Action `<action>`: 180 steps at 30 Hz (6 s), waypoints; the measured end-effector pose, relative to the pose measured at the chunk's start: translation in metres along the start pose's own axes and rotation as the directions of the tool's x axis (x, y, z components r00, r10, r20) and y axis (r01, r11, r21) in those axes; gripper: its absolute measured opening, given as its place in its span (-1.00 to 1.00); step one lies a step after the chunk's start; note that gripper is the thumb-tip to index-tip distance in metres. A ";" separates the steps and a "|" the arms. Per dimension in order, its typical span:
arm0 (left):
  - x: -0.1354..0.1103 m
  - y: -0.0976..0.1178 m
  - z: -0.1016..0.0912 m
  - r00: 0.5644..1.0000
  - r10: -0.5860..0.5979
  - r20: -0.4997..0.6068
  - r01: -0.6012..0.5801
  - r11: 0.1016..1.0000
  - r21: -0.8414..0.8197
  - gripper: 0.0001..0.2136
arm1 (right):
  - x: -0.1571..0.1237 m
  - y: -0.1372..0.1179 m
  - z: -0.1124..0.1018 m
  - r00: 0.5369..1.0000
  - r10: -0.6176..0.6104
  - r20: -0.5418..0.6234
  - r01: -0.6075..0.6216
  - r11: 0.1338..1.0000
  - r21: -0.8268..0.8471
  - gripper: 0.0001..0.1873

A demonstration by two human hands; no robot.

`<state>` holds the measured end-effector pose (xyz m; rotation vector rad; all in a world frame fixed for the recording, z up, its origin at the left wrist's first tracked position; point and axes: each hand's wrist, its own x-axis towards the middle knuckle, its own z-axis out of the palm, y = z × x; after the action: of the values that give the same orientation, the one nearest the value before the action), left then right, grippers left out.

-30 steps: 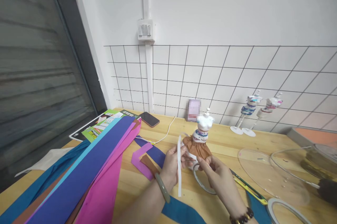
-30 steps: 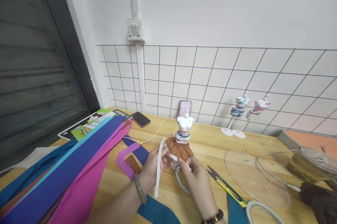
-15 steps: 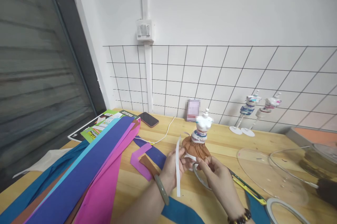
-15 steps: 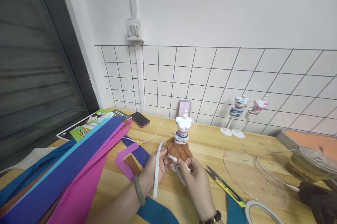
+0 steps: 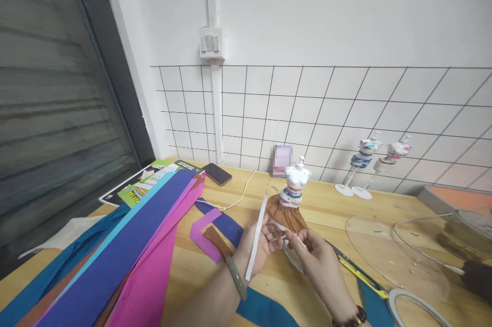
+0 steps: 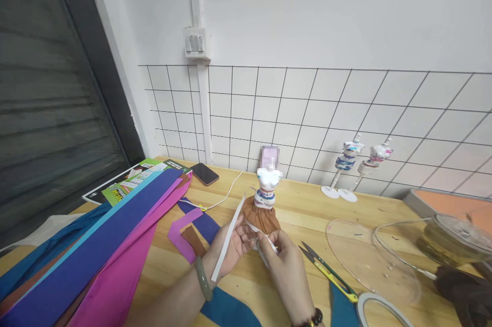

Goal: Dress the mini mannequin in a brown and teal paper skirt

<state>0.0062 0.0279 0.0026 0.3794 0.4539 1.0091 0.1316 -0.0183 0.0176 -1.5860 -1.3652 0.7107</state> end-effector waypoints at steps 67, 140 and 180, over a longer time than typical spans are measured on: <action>-0.009 -0.004 0.009 0.990 0.138 0.035 -0.142 0.968 0.207 -0.82 | -0.003 -0.004 -0.005 0.920 0.193 0.341 -0.389 0.563 0.729 -0.81; 0.004 -0.008 -0.006 0.982 0.187 0.029 -0.187 0.982 0.029 -0.88 | -0.013 -0.014 -0.010 0.999 0.011 0.048 -0.008 0.998 -0.056 -0.59; -0.006 -0.004 0.003 0.957 0.241 0.164 -0.276 0.929 0.248 -0.78 | 0.038 -0.055 -0.020 0.967 -0.250 -0.053 0.245 0.965 -0.093 -0.53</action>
<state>0.0081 0.0207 0.0045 0.7620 0.4294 1.1737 0.1326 0.0128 0.0800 -1.4570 -1.5302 0.4517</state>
